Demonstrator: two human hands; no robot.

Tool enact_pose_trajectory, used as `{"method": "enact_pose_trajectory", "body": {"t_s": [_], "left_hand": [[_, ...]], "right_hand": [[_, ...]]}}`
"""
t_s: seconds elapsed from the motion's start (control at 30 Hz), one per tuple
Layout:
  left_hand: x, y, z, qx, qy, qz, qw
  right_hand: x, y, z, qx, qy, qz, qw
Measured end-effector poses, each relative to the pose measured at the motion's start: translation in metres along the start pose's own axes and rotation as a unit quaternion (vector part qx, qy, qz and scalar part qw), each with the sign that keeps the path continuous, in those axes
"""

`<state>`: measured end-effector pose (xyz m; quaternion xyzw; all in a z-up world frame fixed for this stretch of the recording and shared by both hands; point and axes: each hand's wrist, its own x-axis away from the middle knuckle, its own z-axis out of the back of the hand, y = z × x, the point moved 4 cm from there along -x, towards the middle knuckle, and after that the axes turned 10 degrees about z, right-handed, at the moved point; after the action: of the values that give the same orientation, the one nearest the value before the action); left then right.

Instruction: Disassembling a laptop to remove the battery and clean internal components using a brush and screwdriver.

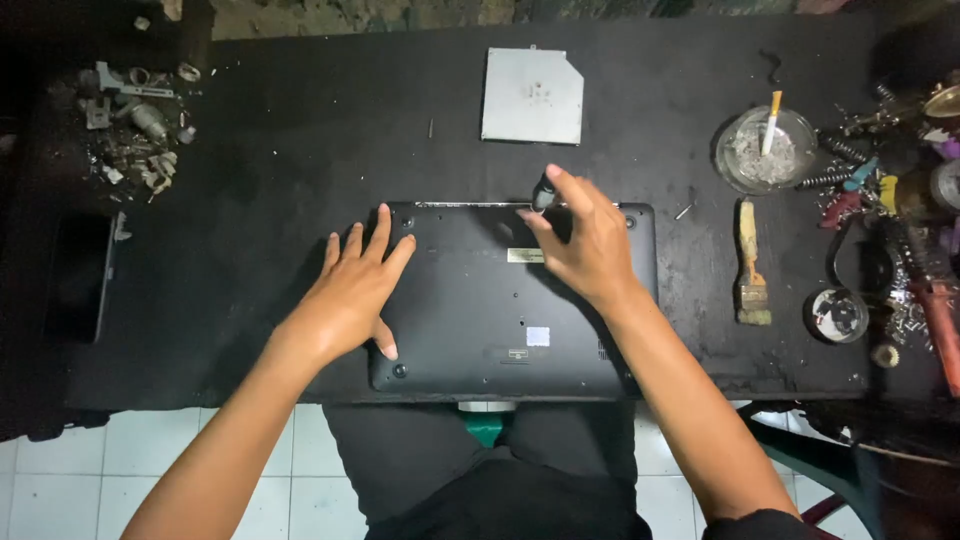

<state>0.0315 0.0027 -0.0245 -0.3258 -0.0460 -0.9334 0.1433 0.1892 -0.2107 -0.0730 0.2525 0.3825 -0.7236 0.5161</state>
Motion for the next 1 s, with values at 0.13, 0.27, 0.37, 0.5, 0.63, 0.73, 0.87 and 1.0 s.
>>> {"method": "enact_pose_trajectory", "body": {"t_s": [0.13, 0.27, 0.37, 0.5, 0.63, 0.73, 0.87, 1.0], "left_hand": [[-0.001, 0.0, -0.001, 0.004, -0.003, 0.005, 1.0], [-0.002, 0.0, -0.001, 0.001, 0.002, 0.001, 1.0], [-0.003, -0.001, -0.003, 0.002, 0.003, 0.001, 1.0], [-0.001, 0.002, -0.001, 0.005, -0.001, 0.001, 1.0], [-0.002, 0.0, 0.0, 0.018, 0.011, -0.015, 1.0], [0.0, -0.001, 0.0, 0.004, 0.004, -0.01, 1.0], [0.0, -0.001, -0.001, 0.006, 0.008, -0.008, 1.0], [0.001, 0.001, 0.004, 0.017, -0.005, -0.002, 1.0]], "right_hand": [[-0.001, -0.005, 0.003, -0.062, -0.013, -0.033, 0.997], [-0.005, -0.005, 0.005, -0.032, -0.016, -0.018, 0.999], [-0.003, -0.007, 0.004, -0.061, -0.01, -0.034, 0.998], [0.008, 0.0, -0.002, -0.048, 0.01, -0.069, 0.996], [-0.012, -0.004, 0.037, -0.08, 0.093, -0.089, 0.988], [-0.011, 0.009, 0.073, -0.127, 0.204, -0.108, 0.965], [0.017, 0.035, 0.097, -0.102, 0.173, -0.169, 0.965], [0.029, 0.039, 0.104, -0.076, 0.107, -0.202, 0.971]]}}
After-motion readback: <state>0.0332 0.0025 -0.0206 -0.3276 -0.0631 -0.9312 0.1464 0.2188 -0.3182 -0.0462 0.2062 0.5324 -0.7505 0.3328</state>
